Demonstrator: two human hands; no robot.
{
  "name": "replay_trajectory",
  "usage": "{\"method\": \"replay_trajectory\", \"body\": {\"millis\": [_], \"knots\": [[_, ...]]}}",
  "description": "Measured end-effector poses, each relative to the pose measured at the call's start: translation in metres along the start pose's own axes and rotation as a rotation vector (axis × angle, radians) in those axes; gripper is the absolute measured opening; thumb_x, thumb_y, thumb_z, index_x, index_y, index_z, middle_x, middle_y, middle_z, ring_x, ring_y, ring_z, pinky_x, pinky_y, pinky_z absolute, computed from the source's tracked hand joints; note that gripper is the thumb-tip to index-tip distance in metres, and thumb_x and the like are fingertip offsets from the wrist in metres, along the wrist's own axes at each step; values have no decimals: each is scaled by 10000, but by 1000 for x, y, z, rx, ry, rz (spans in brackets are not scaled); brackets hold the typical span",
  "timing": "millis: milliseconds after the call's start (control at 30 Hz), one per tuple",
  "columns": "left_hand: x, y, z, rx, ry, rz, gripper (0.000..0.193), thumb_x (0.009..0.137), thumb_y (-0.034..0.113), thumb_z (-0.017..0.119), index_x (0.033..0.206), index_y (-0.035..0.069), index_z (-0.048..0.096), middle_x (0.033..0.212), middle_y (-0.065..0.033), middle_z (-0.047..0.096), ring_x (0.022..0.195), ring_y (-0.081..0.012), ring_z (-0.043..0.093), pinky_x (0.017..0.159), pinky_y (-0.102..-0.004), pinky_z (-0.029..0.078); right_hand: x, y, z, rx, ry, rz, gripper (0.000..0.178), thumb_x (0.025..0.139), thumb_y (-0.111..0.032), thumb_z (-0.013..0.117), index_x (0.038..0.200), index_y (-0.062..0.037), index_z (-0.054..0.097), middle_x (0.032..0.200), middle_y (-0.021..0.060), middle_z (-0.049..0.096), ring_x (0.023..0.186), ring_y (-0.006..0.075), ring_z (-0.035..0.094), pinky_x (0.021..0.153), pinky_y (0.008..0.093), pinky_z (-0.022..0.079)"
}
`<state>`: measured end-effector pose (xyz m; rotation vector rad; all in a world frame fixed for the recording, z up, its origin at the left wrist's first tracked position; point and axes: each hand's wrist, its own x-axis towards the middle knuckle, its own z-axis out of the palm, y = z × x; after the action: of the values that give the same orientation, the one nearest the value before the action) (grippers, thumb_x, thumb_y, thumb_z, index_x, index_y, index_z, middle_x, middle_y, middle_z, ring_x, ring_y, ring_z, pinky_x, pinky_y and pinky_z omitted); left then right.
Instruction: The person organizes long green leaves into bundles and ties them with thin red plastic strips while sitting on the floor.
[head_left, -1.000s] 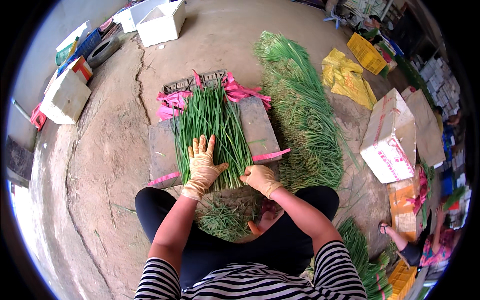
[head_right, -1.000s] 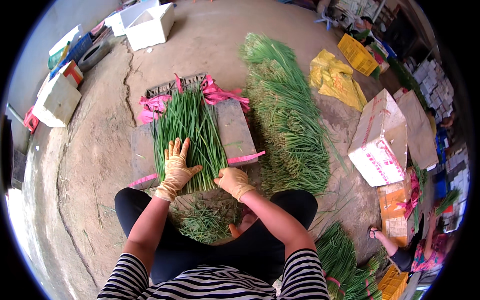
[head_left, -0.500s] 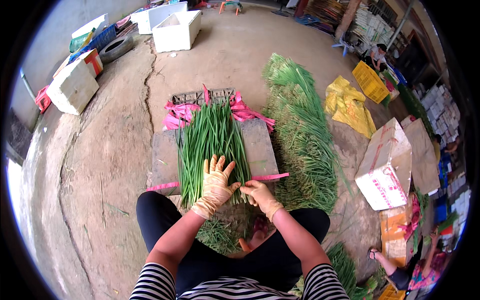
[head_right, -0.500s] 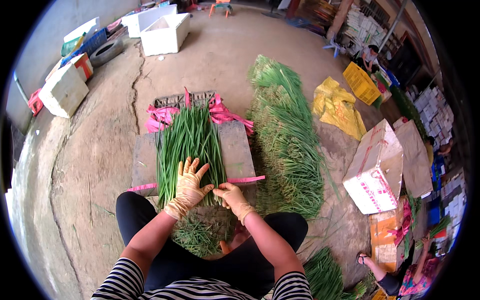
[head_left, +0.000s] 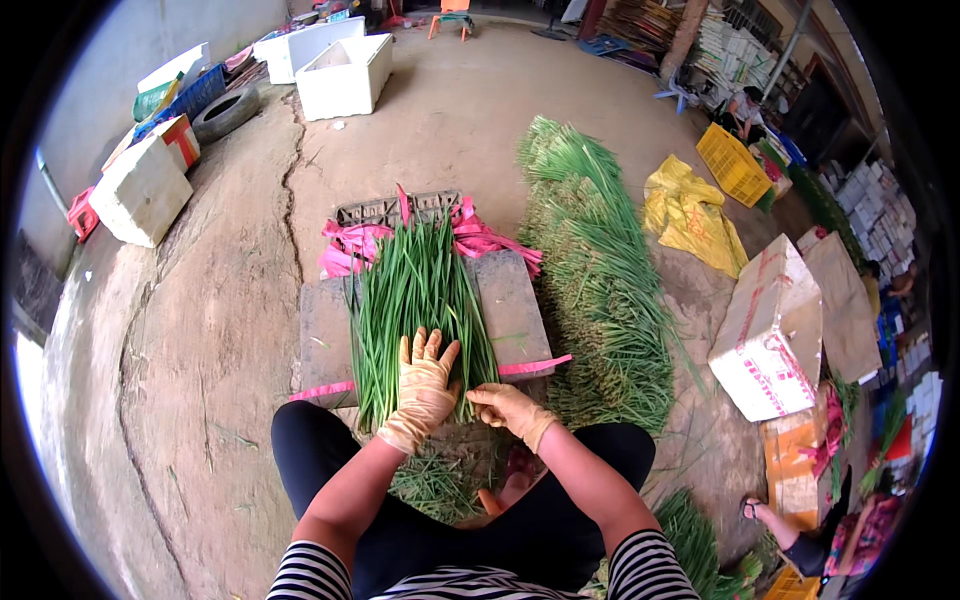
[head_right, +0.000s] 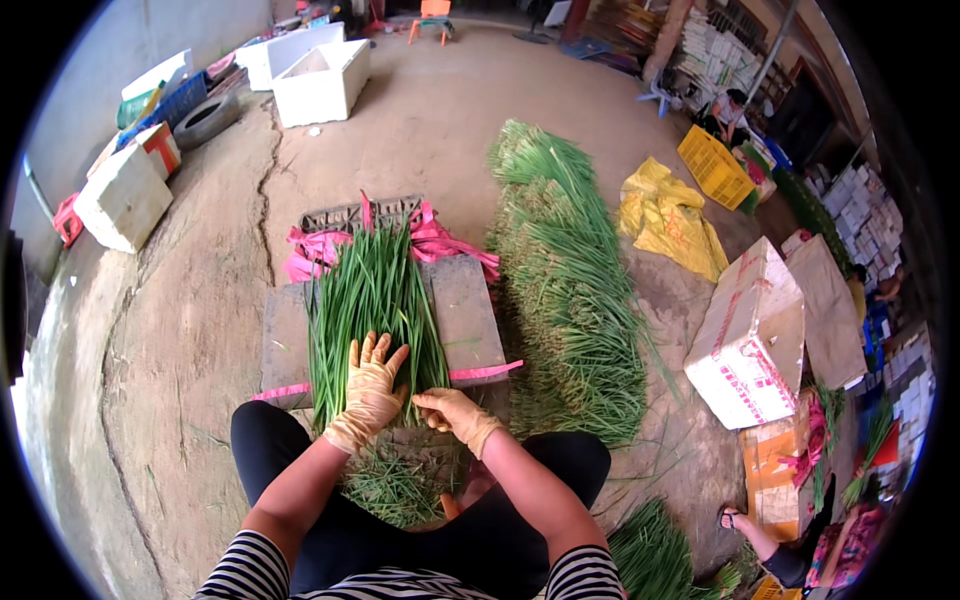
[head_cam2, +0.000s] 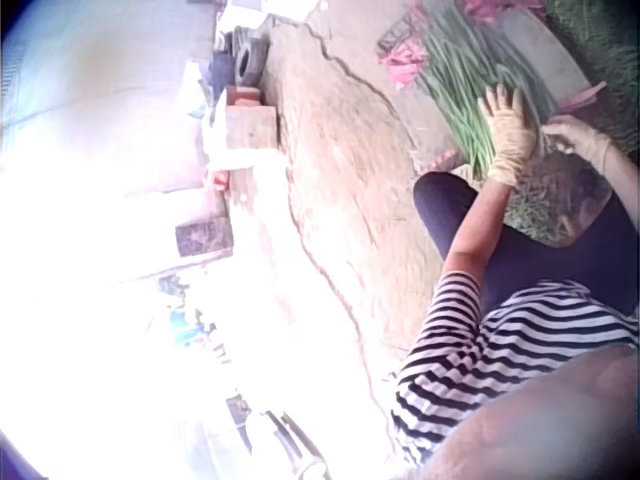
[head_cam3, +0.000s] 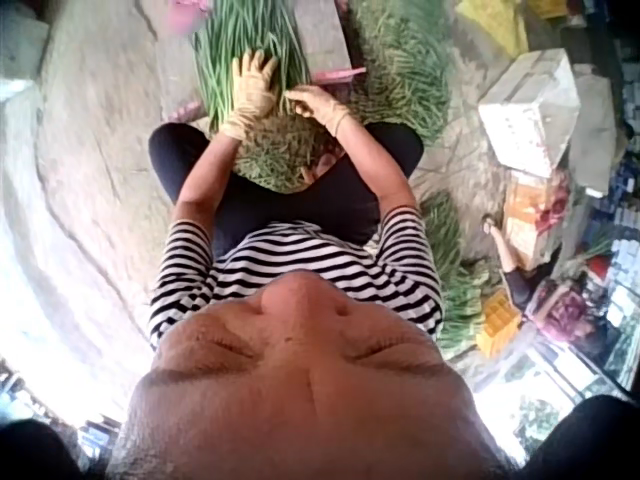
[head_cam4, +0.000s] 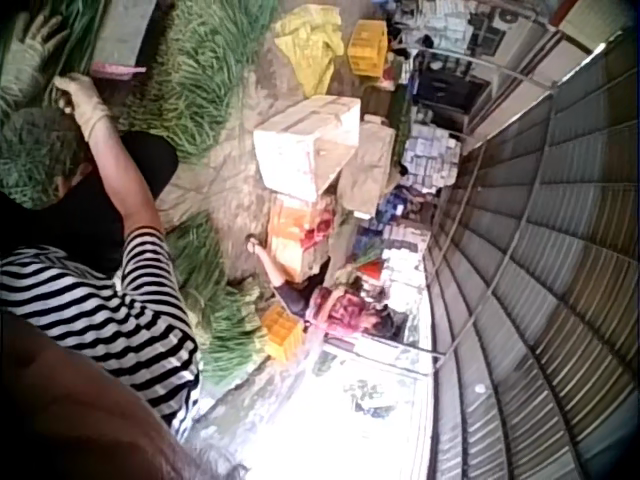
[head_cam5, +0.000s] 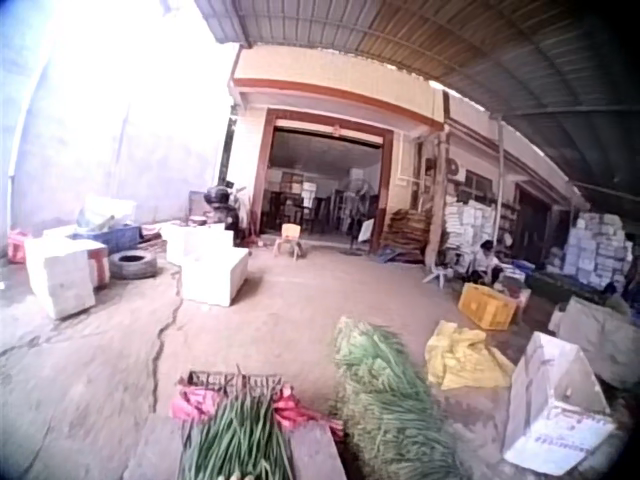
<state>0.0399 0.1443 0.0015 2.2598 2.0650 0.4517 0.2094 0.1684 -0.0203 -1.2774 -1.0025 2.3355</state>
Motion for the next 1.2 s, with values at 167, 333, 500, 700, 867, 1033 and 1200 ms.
{"method": "replay_trajectory", "body": {"millis": [167,333,500,700,867,1033,1200], "knots": [[4,-4,-2,-232,244,57,559,702,209,655,1227,133,480,1256,-150,441,1239,-343,314,1065,-465,156,4,-4,-4,9,27,-61,129,835,-187,611,859,-77,548,761,38,608,467,54,479,364,176,305],[-3,-3,-3,-75,85,41,695,634,272,720,1256,132,444,1284,-145,415,1258,-330,291,1074,-460,130,6,5,-11,78,-24,-71,143,835,-202,614,857,-80,544,749,32,597,462,55,471,373,186,315],[-3,-2,-1,-88,57,17,746,614,277,727,1276,133,414,1310,-153,389,1282,-332,259,1081,-470,107,-4,-1,0,-151,185,-144,186,802,-206,652,834,-70,530,648,-2,551,428,71,458,363,203,305],[-3,-1,-3,-59,79,9,702,644,294,701,1269,130,426,1313,-154,387,1284,-331,257,1081,-471,100,-12,-6,13,-596,403,-258,286,836,-319,590,851,-43,663,654,50,612,498,117,541,467,261,420],[-3,2,-2,-59,95,3,661,707,329,658,1281,104,419,1309,-160,393,1280,-331,261,1078,-470,102,10,18,9,-881,615,-622,310,832,-300,589,961,-24,643,666,90,617,579,169,586,551,299,458],[-2,3,0,-56,121,4,670,719,327,649,1297,96,402,1307,-156,393,1280,-332,259,1074,-473,106,3,12,20,-186,492,-329,205,817,-188,620,923,-22,564,669,31,575,457,104,518,375,233,344],[3,7,-1,-128,155,188,388,746,129,576,1119,230,607,1288,-133,438,1261,-342,297,1069,-498,94,5,24,22,-478,470,-518,193,778,-178,644,805,-18,540,670,41,560,540,136,552,479,281,420]]}}
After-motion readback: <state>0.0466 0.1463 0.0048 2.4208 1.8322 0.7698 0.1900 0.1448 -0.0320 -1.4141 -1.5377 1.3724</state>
